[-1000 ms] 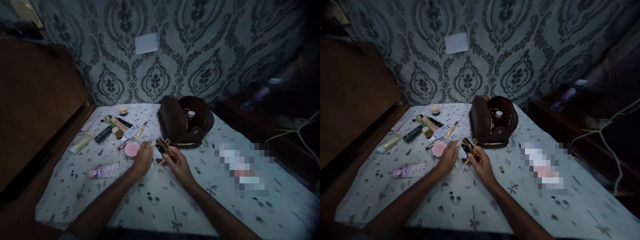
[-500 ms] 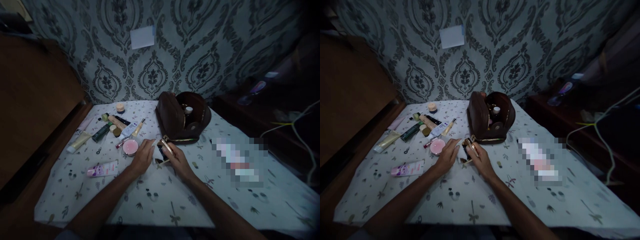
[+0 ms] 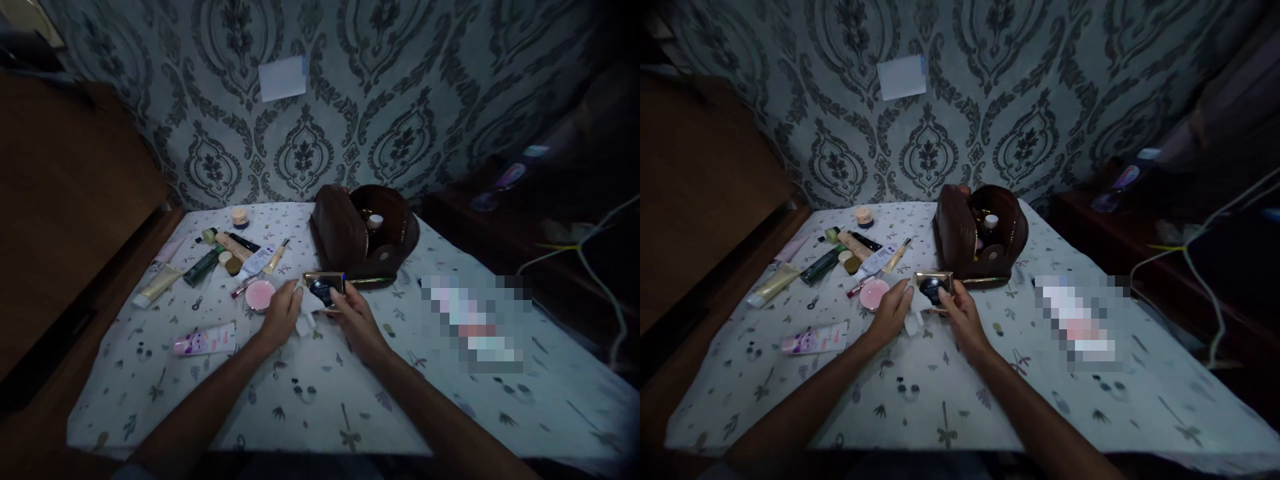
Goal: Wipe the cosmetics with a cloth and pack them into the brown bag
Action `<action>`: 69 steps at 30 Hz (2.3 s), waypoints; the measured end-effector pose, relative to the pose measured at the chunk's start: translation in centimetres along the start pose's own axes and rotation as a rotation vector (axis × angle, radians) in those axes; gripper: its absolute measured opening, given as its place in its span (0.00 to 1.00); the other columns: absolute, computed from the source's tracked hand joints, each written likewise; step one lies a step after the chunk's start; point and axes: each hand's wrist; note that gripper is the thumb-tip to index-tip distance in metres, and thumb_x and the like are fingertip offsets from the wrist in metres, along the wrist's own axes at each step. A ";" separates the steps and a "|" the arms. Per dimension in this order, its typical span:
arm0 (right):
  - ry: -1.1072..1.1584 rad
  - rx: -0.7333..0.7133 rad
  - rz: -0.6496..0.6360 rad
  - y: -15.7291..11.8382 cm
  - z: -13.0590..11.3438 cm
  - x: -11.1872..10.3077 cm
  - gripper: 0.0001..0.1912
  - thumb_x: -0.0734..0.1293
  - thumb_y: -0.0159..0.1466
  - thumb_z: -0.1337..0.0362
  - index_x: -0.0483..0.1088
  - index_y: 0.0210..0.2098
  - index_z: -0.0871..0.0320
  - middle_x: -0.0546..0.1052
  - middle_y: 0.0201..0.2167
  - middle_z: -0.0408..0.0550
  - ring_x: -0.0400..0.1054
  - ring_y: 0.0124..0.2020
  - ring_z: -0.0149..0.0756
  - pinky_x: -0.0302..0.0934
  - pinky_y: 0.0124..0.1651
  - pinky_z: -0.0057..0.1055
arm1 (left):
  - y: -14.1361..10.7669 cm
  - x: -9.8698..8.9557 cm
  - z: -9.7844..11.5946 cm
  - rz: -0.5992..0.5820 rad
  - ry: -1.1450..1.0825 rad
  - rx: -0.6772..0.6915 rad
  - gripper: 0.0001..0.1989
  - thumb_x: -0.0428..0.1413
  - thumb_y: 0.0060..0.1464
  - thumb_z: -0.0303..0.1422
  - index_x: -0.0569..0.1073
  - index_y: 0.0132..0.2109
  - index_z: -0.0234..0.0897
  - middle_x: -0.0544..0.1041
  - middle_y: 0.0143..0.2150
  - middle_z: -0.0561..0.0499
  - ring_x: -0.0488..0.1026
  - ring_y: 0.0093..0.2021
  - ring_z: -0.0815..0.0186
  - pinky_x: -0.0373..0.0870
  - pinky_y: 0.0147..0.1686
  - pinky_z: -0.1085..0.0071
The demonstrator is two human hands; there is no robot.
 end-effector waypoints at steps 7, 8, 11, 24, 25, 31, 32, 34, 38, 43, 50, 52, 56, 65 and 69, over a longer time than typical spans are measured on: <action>-0.036 -0.024 0.010 0.2 0.1 -0.1 0.23 0.72 0.55 0.51 0.67 0.47 0.51 0.78 0.42 0.44 0.71 0.41 0.38 0.65 0.43 0.32 | -0.1 0.1 0.2 -0.018 -0.033 0.005 0.15 0.44 0.66 0.38 0.71 0.46 0.34 0.77 0.41 0.44 0.73 0.42 0.60 0.68 0.44 0.65; -0.061 -0.037 0.014 0.2 0.0 -0.1 0.24 0.73 0.55 0.51 0.67 0.47 0.51 0.78 0.42 0.44 0.71 0.42 0.38 0.65 0.44 0.33 | 0.0 0.1 0.2 -0.016 -0.048 0.018 0.16 0.44 0.66 0.38 0.71 0.48 0.34 0.78 0.43 0.44 0.73 0.44 0.60 0.68 0.46 0.64; -0.084 -0.022 0.016 0.2 -0.2 -0.1 0.24 0.74 0.54 0.51 0.68 0.45 0.53 0.78 0.41 0.45 0.71 0.42 0.38 0.65 0.46 0.34 | -0.1 0.0 0.3 -0.007 -0.062 0.073 0.17 0.43 0.67 0.38 0.71 0.53 0.35 0.77 0.49 0.43 0.73 0.49 0.60 0.68 0.52 0.63; 0.205 0.079 0.135 0.7 0.2 -0.3 0.22 0.77 0.49 0.52 0.69 0.39 0.52 0.78 0.38 0.41 0.72 0.38 0.36 0.69 0.37 0.32 | -0.6 -0.1 0.7 -0.097 0.097 0.194 0.22 0.41 0.68 0.35 0.59 0.66 0.38 0.71 0.60 0.41 0.67 0.60 0.59 0.64 0.61 0.56; 0.219 0.089 0.136 0.7 0.2 -0.4 0.22 0.76 0.50 0.52 0.69 0.39 0.52 0.78 0.39 0.41 0.72 0.38 0.36 0.69 0.37 0.32 | -0.6 -0.1 0.8 -0.110 0.101 0.186 0.23 0.42 0.67 0.36 0.57 0.66 0.38 0.70 0.60 0.41 0.67 0.60 0.59 0.64 0.61 0.56; 0.302 0.110 0.092 0.7 0.0 -0.3 0.21 0.72 0.54 0.46 0.71 0.41 0.50 0.78 0.46 0.44 0.72 0.47 0.40 0.70 0.41 0.34 | -0.6 -0.1 0.1 -0.147 0.089 0.183 0.32 0.53 0.62 0.41 0.52 0.68 0.38 0.67 0.62 0.38 0.64 0.63 0.54 0.61 0.62 0.53; 0.310 0.113 0.075 0.7 -0.1 -0.2 0.21 0.72 0.55 0.45 0.72 0.42 0.50 0.78 0.47 0.44 0.71 0.48 0.40 0.70 0.42 0.34 | -0.6 -0.1 -0.1 -0.137 0.081 0.178 0.32 0.53 0.62 0.42 0.53 0.68 0.38 0.67 0.62 0.38 0.64 0.62 0.54 0.62 0.62 0.53; 0.322 0.122 0.048 0.7 -0.3 -0.1 0.21 0.72 0.55 0.46 0.73 0.42 0.50 0.78 0.47 0.44 0.71 0.48 0.41 0.69 0.44 0.36 | -0.5 -0.2 -0.3 -0.103 0.059 0.160 0.30 0.53 0.61 0.42 0.57 0.66 0.36 0.69 0.60 0.38 0.66 0.61 0.54 0.63 0.61 0.54; 0.302 0.141 0.052 0.6 -0.9 -0.4 0.17 0.75 0.52 0.51 0.75 0.36 0.54 0.80 0.41 0.47 0.73 0.42 0.42 0.68 0.43 0.37 | -0.3 -0.5 0.3 -0.040 -0.044 0.118 0.24 0.54 0.61 0.42 0.65 0.60 0.36 0.73 0.57 0.41 0.69 0.58 0.55 0.65 0.58 0.58; 0.229 0.187 0.039 0.4 -0.8 -0.6 0.25 0.78 0.47 0.58 0.73 0.45 0.51 0.79 0.39 0.42 0.72 0.34 0.33 0.66 0.33 0.28 | 0.0 -1.2 1.3 0.062 -0.169 0.053 0.16 0.50 0.63 0.41 0.71 0.51 0.35 0.78 0.48 0.45 0.74 0.49 0.59 0.68 0.52 0.63; 0.241 0.225 -0.078 0.4 0.3 0.0 0.23 0.77 0.50 0.58 0.71 0.44 0.52 0.78 0.38 0.42 0.71 0.30 0.30 0.64 0.28 0.24 | 0.0 -1.4 0.7 0.152 0.013 0.107 0.18 0.48 0.65 0.38 0.68 0.57 0.37 0.74 0.55 0.43 0.70 0.56 0.58 0.65 0.58 0.59; 0.249 0.220 -0.041 0.6 0.5 -0.1 0.23 0.77 0.50 0.58 0.70 0.43 0.52 0.78 0.35 0.41 0.70 0.28 0.28 0.64 0.27 0.24 | -0.3 -1.1 0.4 0.092 0.063 0.161 0.20 0.46 0.65 0.35 0.63 0.62 0.38 0.71 0.59 0.42 0.67 0.60 0.59 0.63 0.60 0.59; 0.289 0.170 0.052 1.0 0.6 -0.5 0.23 0.78 0.49 0.57 0.70 0.41 0.51 0.76 0.32 0.38 0.69 0.25 0.26 0.64 0.27 0.23 | -0.9 -0.5 0.1 -0.084 0.125 0.221 0.26 0.45 0.65 0.31 0.54 0.68 0.39 0.70 0.59 0.41 0.67 0.59 0.58 0.65 0.59 0.59; 0.108 0.167 0.029 0.1 0.4 -0.1 0.47 0.78 0.49 0.59 0.55 0.63 0.44 0.77 0.41 0.41 0.72 0.31 0.31 0.69 0.33 0.29 | 0.1 -2.1 -0.4 -0.062 0.185 0.296 0.22 0.45 0.63 0.28 0.63 0.63 0.38 0.74 0.52 0.43 0.71 0.53 0.60 0.69 0.54 0.60; -0.092 0.109 -0.132 -0.2 0.9 -0.6 0.61 0.79 0.46 0.62 0.41 0.69 0.50 0.78 0.33 0.40 0.72 0.30 0.34 0.68 0.34 0.31 | 0.4 -2.4 -1.1 -0.144 0.302 0.248 0.21 0.47 0.62 0.28 0.65 0.61 0.38 0.74 0.50 0.43 0.72 0.50 0.59 0.71 0.52 0.59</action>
Point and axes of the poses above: each hand's wrist, its own y-axis towards the middle knuckle, its own x-axis out of the palm, z = x × y
